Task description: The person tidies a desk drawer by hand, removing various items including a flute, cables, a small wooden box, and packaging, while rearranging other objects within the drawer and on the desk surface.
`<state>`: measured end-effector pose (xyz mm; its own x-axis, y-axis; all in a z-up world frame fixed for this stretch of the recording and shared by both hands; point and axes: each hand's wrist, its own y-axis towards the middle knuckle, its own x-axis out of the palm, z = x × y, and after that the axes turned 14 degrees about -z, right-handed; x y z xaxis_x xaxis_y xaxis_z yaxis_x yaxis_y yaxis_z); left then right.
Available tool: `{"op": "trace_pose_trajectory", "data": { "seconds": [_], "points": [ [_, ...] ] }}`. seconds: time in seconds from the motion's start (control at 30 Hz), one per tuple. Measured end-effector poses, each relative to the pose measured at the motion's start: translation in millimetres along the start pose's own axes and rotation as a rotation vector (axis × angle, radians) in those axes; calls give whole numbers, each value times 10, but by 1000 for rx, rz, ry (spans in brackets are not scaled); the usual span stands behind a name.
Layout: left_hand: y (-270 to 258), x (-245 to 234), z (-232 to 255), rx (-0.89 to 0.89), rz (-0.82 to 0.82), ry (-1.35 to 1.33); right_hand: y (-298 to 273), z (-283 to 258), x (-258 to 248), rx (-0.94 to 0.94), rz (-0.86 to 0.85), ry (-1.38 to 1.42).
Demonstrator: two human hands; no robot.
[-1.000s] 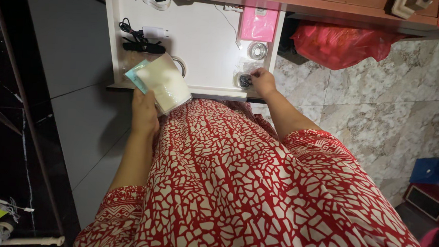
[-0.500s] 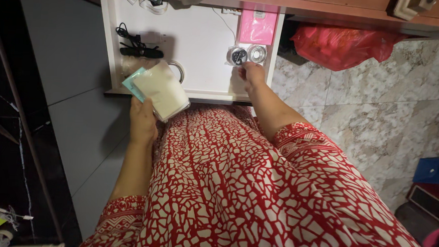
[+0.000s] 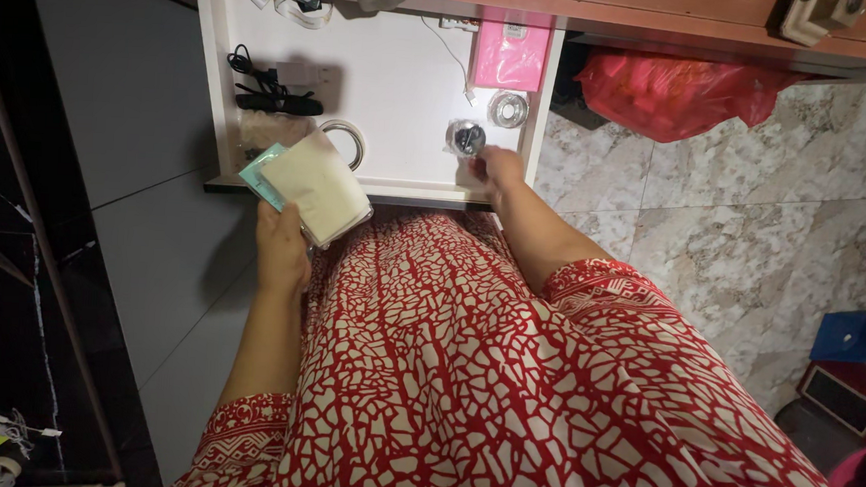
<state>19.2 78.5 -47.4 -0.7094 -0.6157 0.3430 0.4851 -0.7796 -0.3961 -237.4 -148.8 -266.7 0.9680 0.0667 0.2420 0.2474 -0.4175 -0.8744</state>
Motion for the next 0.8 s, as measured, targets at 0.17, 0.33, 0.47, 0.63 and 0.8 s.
{"op": "trace_pose_trajectory", "data": {
  "seconds": [0.17,0.33,0.47,0.63,0.8],
  "points": [
    [22,39,12,-15,10,-9,-295,-404,162,-282,189,-450],
    [19,43,-24,-4,-11,28,-614,-704,133,-768,190,-1564],
    [13,37,-38,1,-14,70,-686,-865,104,-794,149,-1754],
    [37,84,33,-50,8,2,-753,-914,138,-875,49,-1920],
    [69,119,43,-32,-16,13,-680,-825,152,-904,-49,-2018]
  ]
}}
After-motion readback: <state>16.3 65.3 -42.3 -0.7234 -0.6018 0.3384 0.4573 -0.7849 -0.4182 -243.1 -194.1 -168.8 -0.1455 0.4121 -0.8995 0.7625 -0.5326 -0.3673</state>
